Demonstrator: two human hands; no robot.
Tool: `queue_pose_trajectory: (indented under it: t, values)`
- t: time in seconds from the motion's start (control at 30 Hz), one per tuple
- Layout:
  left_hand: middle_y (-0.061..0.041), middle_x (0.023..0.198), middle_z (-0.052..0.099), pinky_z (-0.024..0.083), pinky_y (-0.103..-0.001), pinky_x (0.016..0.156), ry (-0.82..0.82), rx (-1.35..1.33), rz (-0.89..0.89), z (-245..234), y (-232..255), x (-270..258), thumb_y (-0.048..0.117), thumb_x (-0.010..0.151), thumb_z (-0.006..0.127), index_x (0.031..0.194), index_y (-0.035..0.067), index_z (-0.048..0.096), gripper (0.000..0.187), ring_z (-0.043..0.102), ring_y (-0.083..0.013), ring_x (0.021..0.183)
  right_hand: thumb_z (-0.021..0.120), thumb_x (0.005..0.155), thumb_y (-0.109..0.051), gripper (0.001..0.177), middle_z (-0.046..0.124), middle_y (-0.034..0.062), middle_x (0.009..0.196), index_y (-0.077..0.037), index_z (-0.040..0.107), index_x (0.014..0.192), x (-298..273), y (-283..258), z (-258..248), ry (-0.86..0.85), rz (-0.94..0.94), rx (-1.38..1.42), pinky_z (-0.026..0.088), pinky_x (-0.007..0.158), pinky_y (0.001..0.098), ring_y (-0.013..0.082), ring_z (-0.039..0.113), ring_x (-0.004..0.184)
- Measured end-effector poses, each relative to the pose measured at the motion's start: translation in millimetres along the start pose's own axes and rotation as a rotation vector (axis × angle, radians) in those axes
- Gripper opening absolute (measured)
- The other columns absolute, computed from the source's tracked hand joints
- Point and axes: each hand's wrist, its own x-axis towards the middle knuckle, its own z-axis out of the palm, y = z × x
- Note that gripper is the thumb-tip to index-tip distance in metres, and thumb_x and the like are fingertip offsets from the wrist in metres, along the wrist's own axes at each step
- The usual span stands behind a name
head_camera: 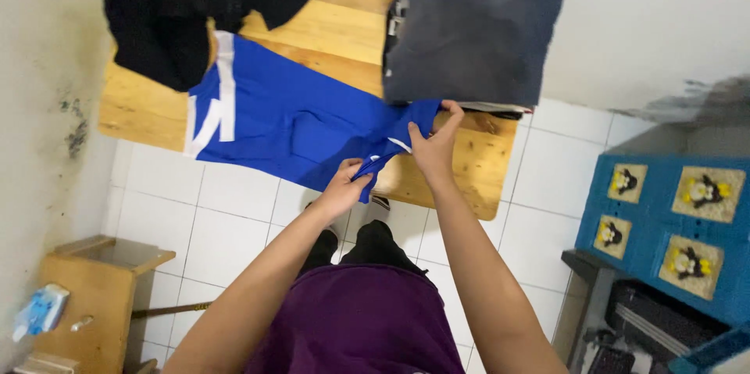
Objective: The person folds a blue t-shirt and two black t-shirts on a wooden table. Each shirt is smoothed, folded in half, then folded again into a compact rectangle and placed in a growing stack.
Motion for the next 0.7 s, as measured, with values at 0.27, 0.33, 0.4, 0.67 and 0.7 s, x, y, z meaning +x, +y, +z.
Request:
queue_pose_trajectory:
  t: [0.27, 0.33, 0.4, 0.67, 0.7]
  values:
    - [-0.017, 0.149, 0.056, 0.048, -0.043, 0.110, -0.004, -0.652, -0.122, -100.7, 106.2, -71.3, 0.002, 0.099, 0.044, 0.147, 0.015, 0.060, 0.052, 0.051, -0.0287, 0.137, 0.062, 0.096, -0.002, 0.080, 0.072, 0.0114, 0.082, -0.027, 0.021, 0.161, -9.9, -81.8, 88.5, -0.256, -0.004, -0.123, 0.054, 0.043, 0.0273, 0.0148, 0.067, 0.061]
    - [-0.013, 0.152, 0.054, 0.052, -0.043, 0.105, -0.014, -0.770, -0.102, -128.2, 87.1, -64.4, 0.000, 0.097, 0.045, 0.148, 0.015, 0.059, 0.055, 0.053, -0.0257, 0.135, 0.061, 0.096, -0.002, 0.080, 0.070, 0.0076, 0.075, -0.025, 0.021, 0.162, -10.8, -86.8, 119.8, -0.273, -0.006, -0.133, 0.053, 0.041, 0.0259, 0.0133, 0.066, 0.057]
    - [-0.017, 0.160, 0.044, 0.028, -0.047, 0.123, 0.020, -0.782, 0.017, -154.4, 62.6, -52.8, -0.002, 0.097, 0.041, 0.150, 0.006, 0.053, 0.055, 0.035, -0.0335, 0.149, 0.061, 0.094, 0.000, 0.081, 0.067, 0.0086, 0.075, -0.023, 0.021, 0.161, -13.3, -93.9, 153.2, -0.307, -0.008, -0.106, 0.055, 0.043, 0.0286, 0.0169, 0.066, 0.059]
    - [-0.021, 0.128, 0.062, 0.060, -0.038, 0.083, 0.173, -0.759, -0.151, -204.1, -19.5, 8.3, 0.024, 0.080, 0.090, 0.157, 0.010, 0.033, 0.097, 0.065, -0.0261, 0.109, 0.058, 0.094, 0.003, 0.074, 0.070, 0.0228, 0.088, -0.017, 0.024, 0.156, -18.2, -56.6, 292.1, -0.312, 0.150, 0.025, 0.070, 0.051, 0.0442, 0.0335, 0.074, 0.064]
    - [-0.020, 0.115, 0.068, 0.064, -0.030, 0.076, 0.208, -0.683, -0.159, -201.6, -34.1, 22.8, 0.017, 0.067, 0.099, 0.158, 0.008, 0.030, 0.115, 0.072, -0.0213, 0.091, 0.057, 0.094, 0.003, 0.069, 0.070, 0.0209, 0.086, -0.014, 0.028, 0.154, -21.1, -56.9, 306.1, -0.310, 0.147, -0.014, 0.071, 0.049, 0.0413, 0.0319, 0.074, 0.063]
